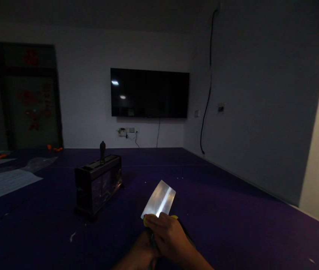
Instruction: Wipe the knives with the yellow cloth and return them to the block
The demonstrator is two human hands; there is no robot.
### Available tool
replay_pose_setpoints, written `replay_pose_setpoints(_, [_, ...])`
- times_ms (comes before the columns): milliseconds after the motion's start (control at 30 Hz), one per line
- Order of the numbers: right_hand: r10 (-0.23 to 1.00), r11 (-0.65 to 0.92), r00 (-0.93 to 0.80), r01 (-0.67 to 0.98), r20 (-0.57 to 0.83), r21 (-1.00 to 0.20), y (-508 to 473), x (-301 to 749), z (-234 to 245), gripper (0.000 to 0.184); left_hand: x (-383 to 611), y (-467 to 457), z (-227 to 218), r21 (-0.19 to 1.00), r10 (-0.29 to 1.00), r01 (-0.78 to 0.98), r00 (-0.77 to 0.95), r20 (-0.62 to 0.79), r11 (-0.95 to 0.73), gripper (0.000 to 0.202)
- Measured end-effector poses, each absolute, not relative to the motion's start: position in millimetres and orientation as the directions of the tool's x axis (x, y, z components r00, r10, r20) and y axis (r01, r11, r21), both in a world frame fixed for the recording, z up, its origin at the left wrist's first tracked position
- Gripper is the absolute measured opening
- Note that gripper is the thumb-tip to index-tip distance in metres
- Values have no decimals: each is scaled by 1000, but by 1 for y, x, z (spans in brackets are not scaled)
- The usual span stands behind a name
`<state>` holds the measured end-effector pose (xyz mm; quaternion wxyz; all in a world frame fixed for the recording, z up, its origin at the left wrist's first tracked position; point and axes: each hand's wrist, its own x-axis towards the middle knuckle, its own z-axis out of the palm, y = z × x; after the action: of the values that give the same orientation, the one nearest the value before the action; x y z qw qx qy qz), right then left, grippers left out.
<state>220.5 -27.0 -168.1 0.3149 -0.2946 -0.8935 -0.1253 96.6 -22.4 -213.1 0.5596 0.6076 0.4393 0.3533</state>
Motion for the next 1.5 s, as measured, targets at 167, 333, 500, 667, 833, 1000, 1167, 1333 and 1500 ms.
replay_pose_setpoints(167, [447, 794, -628, 607, 637, 41, -27, 223, -165, 42, 98, -21, -209, 992, 916, 116, 392, -84, 42, 31])
replay_pose_setpoints(333, [447, 788, -602, 615, 662, 27, -24, 226, -163, 41, 96, -25, -210, 982, 912, 186, 393, -116, 45, 27])
replay_pose_setpoints(500, [475, 752, -550, 659, 687, 8, -17, 233, -164, 40, 95, -25, -216, 976, 925, 208, 351, -143, 71, 26])
replay_pose_setpoints(667, [492, 700, -446, 714, 747, -35, -5, 246, -168, 43, 92, -26, -217, 973, 913, 188, 358, -198, 137, 29])
replay_pose_setpoints(833, [507, 614, -313, 785, 803, -82, 14, 263, -178, 44, 88, -28, -218, 963, 918, 213, 322, -231, 168, 39])
replay_pose_setpoints(1000, [535, 527, -216, 841, 817, -123, 29, 280, -184, 42, 86, -27, -219, 962, 913, 240, 348, -214, 134, 43])
replay_pose_setpoints(1167, [546, 477, -152, 865, 824, -157, 36, 293, -187, 40, 86, -28, -214, 942, 910, 301, 330, -250, 149, 29])
replay_pose_setpoints(1333, [564, 452, -132, 876, 815, -171, 37, 295, -187, 39, 86, -32, -208, 944, 919, 299, 315, -238, 142, 30])
replay_pose_setpoints(1500, [599, 446, -123, 872, 791, -202, 36, 293, -186, 40, 86, -33, -207, 944, 922, 301, 310, -231, 135, 33])
